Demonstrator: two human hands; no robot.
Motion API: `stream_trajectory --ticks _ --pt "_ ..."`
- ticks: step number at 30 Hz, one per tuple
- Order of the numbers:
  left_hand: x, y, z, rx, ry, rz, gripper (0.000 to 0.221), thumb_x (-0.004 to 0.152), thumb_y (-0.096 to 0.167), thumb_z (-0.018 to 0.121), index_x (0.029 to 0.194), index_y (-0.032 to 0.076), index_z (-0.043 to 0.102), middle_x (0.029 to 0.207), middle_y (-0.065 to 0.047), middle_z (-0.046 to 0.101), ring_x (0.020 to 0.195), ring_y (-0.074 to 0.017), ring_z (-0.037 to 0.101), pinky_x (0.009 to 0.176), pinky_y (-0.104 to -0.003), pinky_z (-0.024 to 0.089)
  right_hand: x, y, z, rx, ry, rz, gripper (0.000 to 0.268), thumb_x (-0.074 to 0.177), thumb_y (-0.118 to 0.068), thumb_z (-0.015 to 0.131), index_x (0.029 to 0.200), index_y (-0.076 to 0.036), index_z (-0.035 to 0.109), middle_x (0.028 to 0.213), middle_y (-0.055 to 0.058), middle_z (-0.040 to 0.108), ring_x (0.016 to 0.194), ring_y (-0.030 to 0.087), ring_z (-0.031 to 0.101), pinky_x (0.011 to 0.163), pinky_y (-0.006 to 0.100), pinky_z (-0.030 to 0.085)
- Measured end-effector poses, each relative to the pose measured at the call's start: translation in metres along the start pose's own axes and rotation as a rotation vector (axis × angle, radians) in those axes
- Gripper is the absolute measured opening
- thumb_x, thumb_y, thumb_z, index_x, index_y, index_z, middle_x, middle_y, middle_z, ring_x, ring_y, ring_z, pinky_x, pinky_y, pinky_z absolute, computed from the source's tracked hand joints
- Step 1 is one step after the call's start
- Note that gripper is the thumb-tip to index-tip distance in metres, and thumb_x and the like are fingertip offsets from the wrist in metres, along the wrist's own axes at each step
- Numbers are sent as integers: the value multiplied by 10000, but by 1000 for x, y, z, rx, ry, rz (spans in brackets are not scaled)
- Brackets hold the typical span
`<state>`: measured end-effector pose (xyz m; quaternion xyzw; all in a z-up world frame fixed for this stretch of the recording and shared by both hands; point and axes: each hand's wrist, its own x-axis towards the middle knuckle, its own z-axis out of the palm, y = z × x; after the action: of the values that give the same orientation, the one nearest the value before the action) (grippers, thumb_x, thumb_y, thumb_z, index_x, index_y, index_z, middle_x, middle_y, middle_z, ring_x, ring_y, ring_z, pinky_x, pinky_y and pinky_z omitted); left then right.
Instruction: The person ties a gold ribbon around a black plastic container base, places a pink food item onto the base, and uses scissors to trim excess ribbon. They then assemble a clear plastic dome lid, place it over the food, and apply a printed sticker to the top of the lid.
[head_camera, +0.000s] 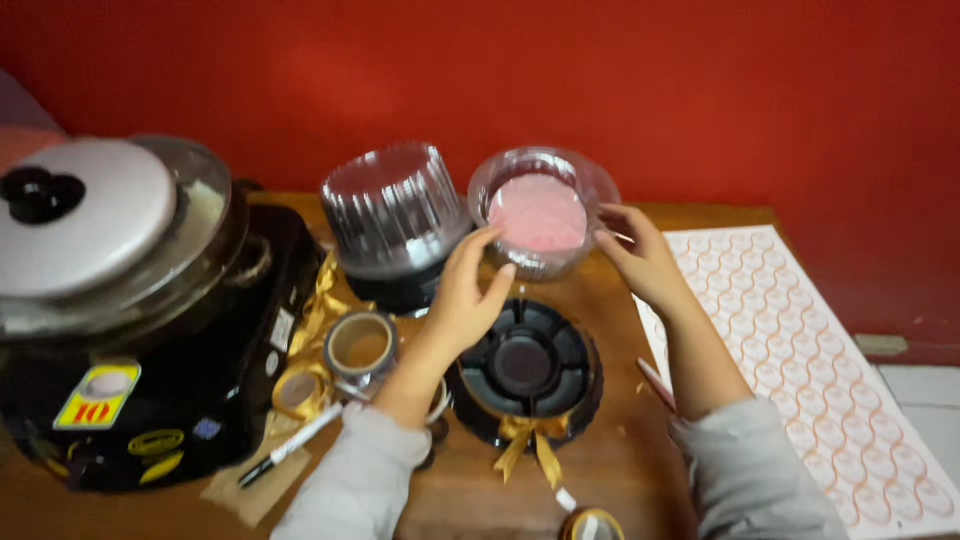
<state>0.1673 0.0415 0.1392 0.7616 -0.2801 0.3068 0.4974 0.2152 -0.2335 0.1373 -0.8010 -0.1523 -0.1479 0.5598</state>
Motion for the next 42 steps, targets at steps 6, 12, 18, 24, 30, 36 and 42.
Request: stream_trajectory --ticks 6,12,18,24,30,36,42 --pt "87 -112 65 558 -473 -134 594 807 375 719 1379 277 590 1350 -32 600 1255 -298 608 1000 -499 508 128 114 29 -539 -116 -166 652 702 -279 873 1293 -110 656 1216 133 716 1187 335 664 1006 479 532" --pt "112 -136 76 848 -636 -181 499 827 364 716 1295 209 638 1509 -115 465 1439 -357 349 1104 -524 325 158 102 60 -956 -454 -84 876 677 -358 905 1420 -95 522 1407 226 573 1290 427 593 1093 507 495" --pt "119 -125 66 800 -686 -320 560 913 284 632 1446 151 523 1684 -175 194 1523 -408 232 1197 -575 240 175 82 75 -1086 -619 46 1133 522 -399 996 1468 -115 440 1468 211 454 1226 518 579 940 648 545" --pt "121 -130 66 772 -832 -477 820 898 377 617 1578 50 298 1714 -127 126 1555 -371 119 1222 -589 173 175 65 75 -1078 -669 106 993 632 -305 951 1413 -89 376 1481 190 440 1159 505 633 941 620 556" --pt "117 -134 68 752 -791 -475 808 926 354 536 1589 -6 248 1706 -114 175 1553 -368 104 1221 -587 152 156 3 69 -1059 -660 85 481 957 -177 610 1377 -89 393 1438 228 494 1125 500 662 910 608 568" --pt "110 -119 66 721 -698 -427 743 1038 504 318 1564 -21 319 1675 -137 271 1558 -372 136 1232 -578 145 170 55 68 -1085 -563 -58 646 834 -179 792 1387 -20 497 1347 251 555 1030 471 706 855 558 591" --pt "114 -110 59 622 -613 -408 773 1059 563 255 1565 -17 316 1661 -173 291 1557 -381 186 1242 -587 169 166 44 40 -1084 -326 -21 245 912 -242 680 1135 -141 693 1181 62 656 997 378 724 819 491 613"
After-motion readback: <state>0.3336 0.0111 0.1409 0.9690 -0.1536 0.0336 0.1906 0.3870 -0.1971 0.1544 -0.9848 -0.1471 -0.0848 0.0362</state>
